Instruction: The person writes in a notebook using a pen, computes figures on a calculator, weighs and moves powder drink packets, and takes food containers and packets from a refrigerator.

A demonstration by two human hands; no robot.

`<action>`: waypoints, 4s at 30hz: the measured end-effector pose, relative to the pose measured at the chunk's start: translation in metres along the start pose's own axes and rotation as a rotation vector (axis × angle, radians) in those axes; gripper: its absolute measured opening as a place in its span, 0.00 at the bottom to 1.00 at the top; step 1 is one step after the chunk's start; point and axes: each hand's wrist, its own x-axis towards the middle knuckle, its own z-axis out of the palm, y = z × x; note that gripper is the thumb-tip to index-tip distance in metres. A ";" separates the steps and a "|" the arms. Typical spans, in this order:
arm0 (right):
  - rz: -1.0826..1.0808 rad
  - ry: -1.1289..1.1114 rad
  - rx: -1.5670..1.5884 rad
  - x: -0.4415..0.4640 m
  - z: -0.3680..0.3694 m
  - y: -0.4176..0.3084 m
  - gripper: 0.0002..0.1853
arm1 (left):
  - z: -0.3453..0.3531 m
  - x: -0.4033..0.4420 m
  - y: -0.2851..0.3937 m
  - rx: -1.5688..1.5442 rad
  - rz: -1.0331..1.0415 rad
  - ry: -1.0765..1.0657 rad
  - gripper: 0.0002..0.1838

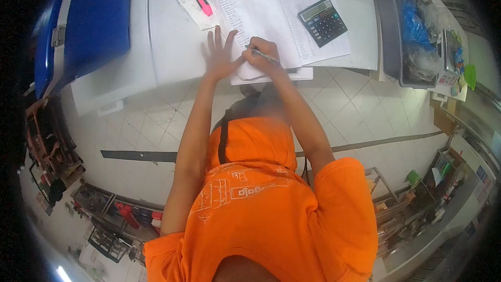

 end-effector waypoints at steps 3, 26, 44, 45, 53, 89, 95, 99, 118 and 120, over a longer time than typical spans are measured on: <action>0.007 -0.011 -0.008 0.000 -0.002 0.001 0.07 | 0.000 -0.001 0.000 -0.001 0.026 0.029 0.48; -0.036 0.074 0.023 0.001 -0.002 -0.004 0.05 | 0.001 0.001 -0.001 0.016 -0.023 -0.029 0.50; 0.762 0.512 0.412 -0.182 -0.166 0.017 0.18 | -0.012 -0.001 0.008 -0.004 -0.008 -0.051 0.51; 0.846 0.558 0.337 -0.219 -0.187 0.038 0.20 | -0.014 -0.002 0.010 -0.009 -0.015 -0.079 0.51; 1.267 0.282 -0.277 -0.516 -0.268 0.144 0.15 | -0.015 -0.017 0.024 -0.038 -0.083 0.044 0.42; 0.773 0.121 -0.986 -0.064 -1.232 0.401 0.53 | 0.203 0.381 1.060 -0.054 0.625 -0.104 0.46; 0.543 0.386 -0.445 -0.088 -1.283 0.454 0.41 | 0.223 0.406 1.106 -0.077 0.524 -0.070 0.40; 0.466 0.577 0.116 -0.083 -1.377 0.441 0.41 | 0.240 0.415 1.125 -0.138 0.277 -0.042 0.36; 0.703 0.357 -0.133 -0.147 -1.463 0.524 0.21 | 0.445 0.519 1.577 -0.229 0.590 0.219 0.33; 0.739 0.148 -0.288 -0.121 -1.445 0.529 0.31 | 0.447 0.488 1.544 -0.357 0.516 0.337 0.32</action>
